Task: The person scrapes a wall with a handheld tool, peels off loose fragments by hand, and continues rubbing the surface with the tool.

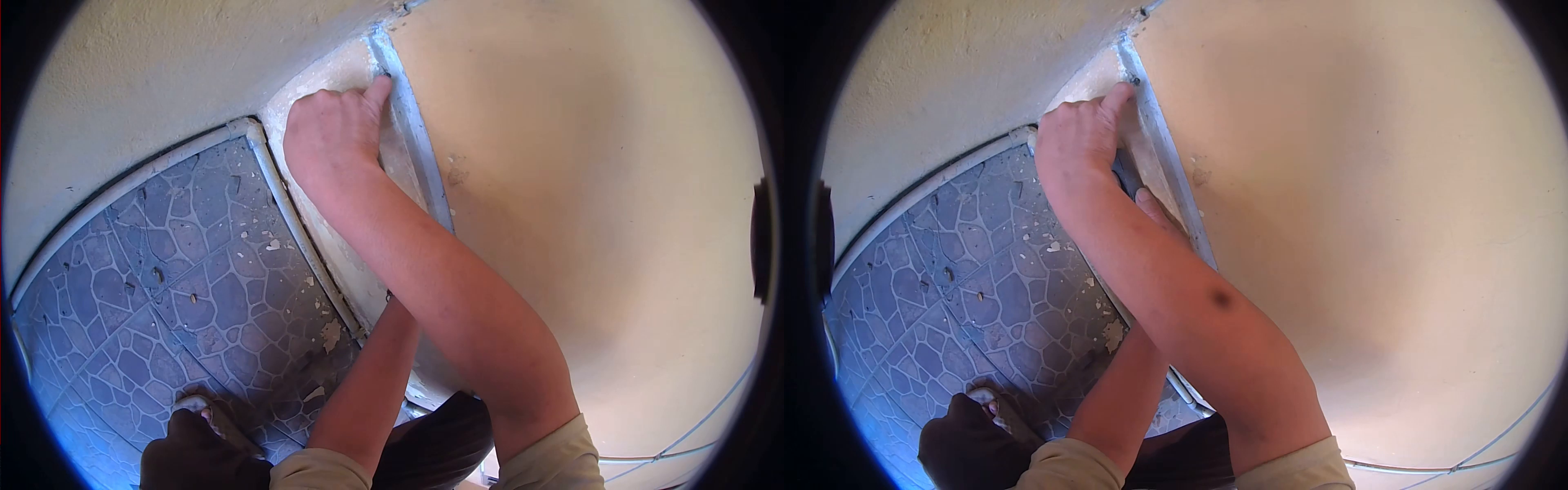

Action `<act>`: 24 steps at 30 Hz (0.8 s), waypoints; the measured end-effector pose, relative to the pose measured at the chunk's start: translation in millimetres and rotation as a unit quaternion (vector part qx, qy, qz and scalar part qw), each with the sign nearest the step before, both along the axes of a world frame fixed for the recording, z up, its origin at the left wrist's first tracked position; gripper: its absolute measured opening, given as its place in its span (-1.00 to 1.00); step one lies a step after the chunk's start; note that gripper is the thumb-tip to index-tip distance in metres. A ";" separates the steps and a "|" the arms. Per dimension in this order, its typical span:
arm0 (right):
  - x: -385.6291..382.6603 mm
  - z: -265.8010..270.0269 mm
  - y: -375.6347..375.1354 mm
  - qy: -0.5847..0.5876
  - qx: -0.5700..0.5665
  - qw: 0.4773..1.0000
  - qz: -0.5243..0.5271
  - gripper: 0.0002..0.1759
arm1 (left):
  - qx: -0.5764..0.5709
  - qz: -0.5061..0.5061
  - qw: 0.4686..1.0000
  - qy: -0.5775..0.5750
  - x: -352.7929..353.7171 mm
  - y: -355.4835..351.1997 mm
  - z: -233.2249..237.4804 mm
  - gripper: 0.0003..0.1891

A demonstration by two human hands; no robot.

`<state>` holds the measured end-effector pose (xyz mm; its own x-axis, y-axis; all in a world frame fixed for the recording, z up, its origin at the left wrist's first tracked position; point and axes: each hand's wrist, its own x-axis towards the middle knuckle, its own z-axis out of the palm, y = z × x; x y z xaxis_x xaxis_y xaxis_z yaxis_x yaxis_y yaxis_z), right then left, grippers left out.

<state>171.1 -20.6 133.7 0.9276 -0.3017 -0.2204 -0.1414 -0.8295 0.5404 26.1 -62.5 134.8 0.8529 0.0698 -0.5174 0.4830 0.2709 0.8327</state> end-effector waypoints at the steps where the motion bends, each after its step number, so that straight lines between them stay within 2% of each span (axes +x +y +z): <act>1: 1.5 1.7 0.6 0.002 0.011 1.000 -0.010 -0.73 | 0.001 0.000 1.000 -0.002 0.1 -0.1 0.5 -0.53; 5: 4.0 1.0 3.1 -0.029 0.065 0.996 -0.052 -0.73 | 0.019 0.003 1.000 -0.009 -0.9 1.3 1.1 -0.54; 9: 4.3 -2.3 10.7 -0.031 0.135 0.988 -0.068 -0.73 | 0.098 0.005 0.994 -0.044 2.8 1.9 -3.3 -0.54; 12: -10.8 -11.2 23.3 -0.021 0.125 0.992 0.011 -0.73 | 0.168 -0.011 0.984 -0.066 5.4 1.2 -13.6 -0.54; 17: -24.0 -13.4 22.2 -0.030 0.060 0.997 0.037 -0.74 | 0.206 -0.028 0.974 -0.089 5.9 -0.7 -19.9 -0.53; 19: -24.0 -15.0 16.4 -0.028 0.063 0.997 0.037 -0.74 | 0.210 -0.052 0.974 -0.063 7.1 5.1 -8.6 -0.53; 21: -21.2 -18.5 11.7 -0.015 0.076 0.997 0.027 -0.74 | 0.167 -0.051 0.983 -0.058 9.2 7.0 -6.0 -0.52; 23: -19.5 -19.7 7.4 -0.008 0.078 0.997 0.028 -0.75 | 0.074 -0.025 0.994 -0.073 11.0 5.5 -7.6 -0.50; 24: -19.5 -20.1 5.8 -0.004 0.080 0.996 0.028 -0.75 | 0.075 -0.025 0.994 -0.071 11.8 6.1 -6.4 -0.50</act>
